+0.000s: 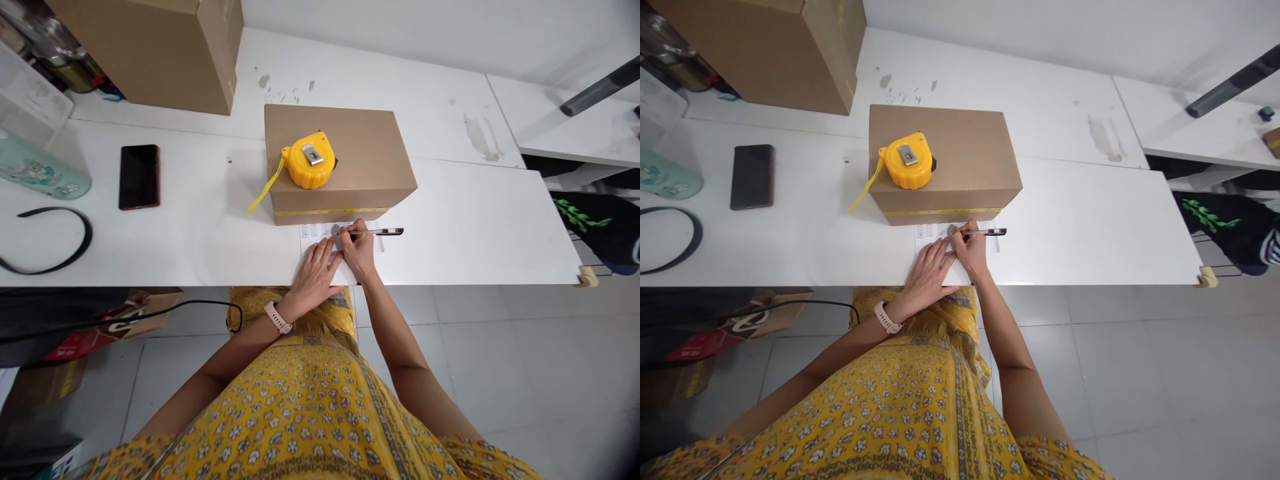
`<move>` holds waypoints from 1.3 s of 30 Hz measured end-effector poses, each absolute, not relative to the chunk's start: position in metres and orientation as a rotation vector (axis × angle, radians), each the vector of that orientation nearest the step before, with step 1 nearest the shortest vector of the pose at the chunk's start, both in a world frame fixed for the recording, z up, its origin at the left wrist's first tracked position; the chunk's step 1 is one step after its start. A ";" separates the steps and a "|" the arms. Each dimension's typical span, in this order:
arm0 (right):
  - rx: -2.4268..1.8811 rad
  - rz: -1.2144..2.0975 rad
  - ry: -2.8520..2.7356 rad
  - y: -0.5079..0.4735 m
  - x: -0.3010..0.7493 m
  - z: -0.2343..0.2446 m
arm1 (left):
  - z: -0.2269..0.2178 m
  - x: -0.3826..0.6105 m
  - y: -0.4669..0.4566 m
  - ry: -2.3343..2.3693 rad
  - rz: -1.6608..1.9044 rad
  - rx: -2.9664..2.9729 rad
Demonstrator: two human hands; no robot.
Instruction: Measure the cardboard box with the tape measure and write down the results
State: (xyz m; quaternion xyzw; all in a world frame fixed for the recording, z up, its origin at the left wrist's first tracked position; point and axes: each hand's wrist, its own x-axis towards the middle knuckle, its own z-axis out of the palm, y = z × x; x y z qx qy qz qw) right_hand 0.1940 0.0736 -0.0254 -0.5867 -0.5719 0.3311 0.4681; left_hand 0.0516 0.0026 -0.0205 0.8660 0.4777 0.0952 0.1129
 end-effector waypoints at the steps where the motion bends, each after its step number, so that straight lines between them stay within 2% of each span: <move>1: -1.446 0.815 -1.398 0.074 0.194 -0.025 | -0.021 0.052 0.003 1.406 0.273 2.545; 39: -1.491 0.756 -1.355 0.074 0.196 -0.027 | -0.022 0.052 0.002 1.418 0.257 2.553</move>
